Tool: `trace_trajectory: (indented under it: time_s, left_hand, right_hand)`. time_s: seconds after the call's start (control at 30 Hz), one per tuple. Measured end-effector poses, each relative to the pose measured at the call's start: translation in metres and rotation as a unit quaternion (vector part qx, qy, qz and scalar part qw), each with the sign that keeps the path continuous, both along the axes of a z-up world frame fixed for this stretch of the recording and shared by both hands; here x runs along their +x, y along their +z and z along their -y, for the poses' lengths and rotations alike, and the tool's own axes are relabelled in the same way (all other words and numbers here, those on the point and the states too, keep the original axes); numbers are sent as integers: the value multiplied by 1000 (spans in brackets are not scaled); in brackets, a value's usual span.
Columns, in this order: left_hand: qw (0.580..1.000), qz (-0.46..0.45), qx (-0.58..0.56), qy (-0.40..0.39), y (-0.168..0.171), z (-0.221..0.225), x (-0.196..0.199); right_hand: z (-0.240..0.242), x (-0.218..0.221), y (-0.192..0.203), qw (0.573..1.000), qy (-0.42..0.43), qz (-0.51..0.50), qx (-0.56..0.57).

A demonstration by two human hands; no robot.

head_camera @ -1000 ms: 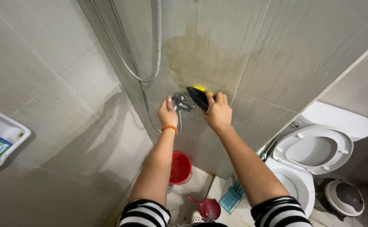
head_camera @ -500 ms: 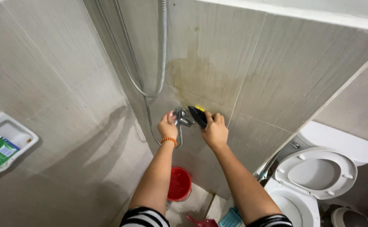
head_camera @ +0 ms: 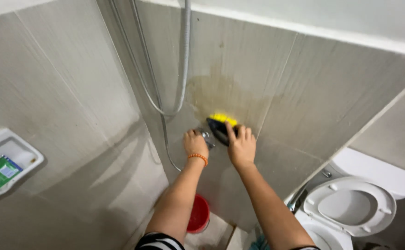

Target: Scrubbing the wall and faucet in a bathroom using a brush and water.

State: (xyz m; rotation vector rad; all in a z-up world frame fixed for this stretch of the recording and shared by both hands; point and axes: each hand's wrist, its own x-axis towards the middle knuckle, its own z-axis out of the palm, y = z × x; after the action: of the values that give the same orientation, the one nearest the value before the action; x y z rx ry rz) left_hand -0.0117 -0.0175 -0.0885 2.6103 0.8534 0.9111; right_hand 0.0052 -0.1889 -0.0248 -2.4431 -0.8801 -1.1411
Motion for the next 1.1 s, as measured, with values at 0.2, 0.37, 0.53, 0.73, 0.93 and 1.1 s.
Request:
trace_trajectory:
  time_s: [0.2, 0.37, 0.53, 0.73, 0.93, 1.1]
  left_hand:
    - [996, -54, 64, 17, -25, 0, 18]
    - [996, -48, 76, -8, -32, -8, 20]
    - [987, -126, 102, -17, -35, -22, 28]
    - [976, -148, 156, -45, -48, -36, 36]
    - [983, -108, 141, -56, -53, -38, 34]
    - [982, -94, 162, -41, -58, -37, 39]
  right_hand:
    - [-9, 3, -20, 998, 17, -23, -57]
    - [-17, -3, 31, 1000, 0, 1, 24]
    - [-31, 7, 6, 999, -20, 11, 49]
    - [-9, -5, -28, 999, 0, -27, -21]
    - [17, -22, 31, 990, -102, -36, 96]
    - [-22, -1, 30, 990, -29, 36, 135]
